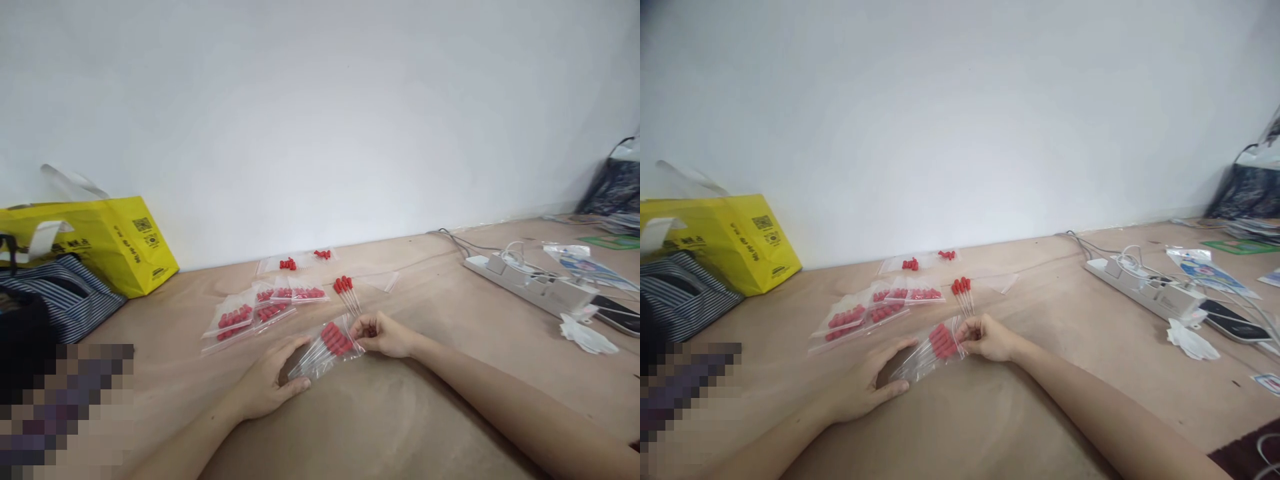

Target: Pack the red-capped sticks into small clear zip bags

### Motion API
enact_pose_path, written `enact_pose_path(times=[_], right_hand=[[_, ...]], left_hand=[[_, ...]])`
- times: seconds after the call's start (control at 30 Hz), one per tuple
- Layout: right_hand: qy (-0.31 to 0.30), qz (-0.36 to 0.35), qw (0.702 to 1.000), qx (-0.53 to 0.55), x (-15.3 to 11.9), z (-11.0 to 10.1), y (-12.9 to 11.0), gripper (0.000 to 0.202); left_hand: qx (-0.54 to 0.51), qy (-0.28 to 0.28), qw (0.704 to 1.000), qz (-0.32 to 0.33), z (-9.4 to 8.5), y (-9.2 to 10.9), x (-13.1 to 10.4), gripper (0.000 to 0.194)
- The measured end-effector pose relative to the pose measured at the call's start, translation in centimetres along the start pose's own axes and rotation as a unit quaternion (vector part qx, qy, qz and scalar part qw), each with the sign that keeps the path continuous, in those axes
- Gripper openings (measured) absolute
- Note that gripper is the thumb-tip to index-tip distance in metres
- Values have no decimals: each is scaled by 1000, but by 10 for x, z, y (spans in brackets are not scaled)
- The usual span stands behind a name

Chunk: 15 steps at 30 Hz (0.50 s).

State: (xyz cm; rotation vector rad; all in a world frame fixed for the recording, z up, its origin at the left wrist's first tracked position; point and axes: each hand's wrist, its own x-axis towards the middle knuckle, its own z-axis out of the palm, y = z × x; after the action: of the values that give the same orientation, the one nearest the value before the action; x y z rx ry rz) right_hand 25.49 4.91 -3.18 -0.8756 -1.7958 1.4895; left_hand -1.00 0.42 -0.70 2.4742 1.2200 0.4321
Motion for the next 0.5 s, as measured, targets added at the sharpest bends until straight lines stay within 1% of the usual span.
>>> enact_pose_path(times=[0.13, 0.23, 0.3, 0.4, 0.5], right_hand=[[3, 33, 999, 28, 8, -2, 6, 31], [17, 40, 999, 10, 9, 2, 7, 29], [18, 29, 999, -20, 8, 7, 8, 27], [2, -2, 997, -83, 5, 15, 6, 23], [-41, -63, 990, -119, 2, 15, 1, 18]], left_hand=[[6, -7, 1000, 0, 0, 0, 0, 52], [5, -11, 1000, 3, -1, -1, 1, 52], [3, -13, 1000, 5, 0, -2, 1, 51], [7, -14, 1000, 6, 0, -2, 1, 51], [21, -23, 999, 20, -1, -1, 1, 47]])
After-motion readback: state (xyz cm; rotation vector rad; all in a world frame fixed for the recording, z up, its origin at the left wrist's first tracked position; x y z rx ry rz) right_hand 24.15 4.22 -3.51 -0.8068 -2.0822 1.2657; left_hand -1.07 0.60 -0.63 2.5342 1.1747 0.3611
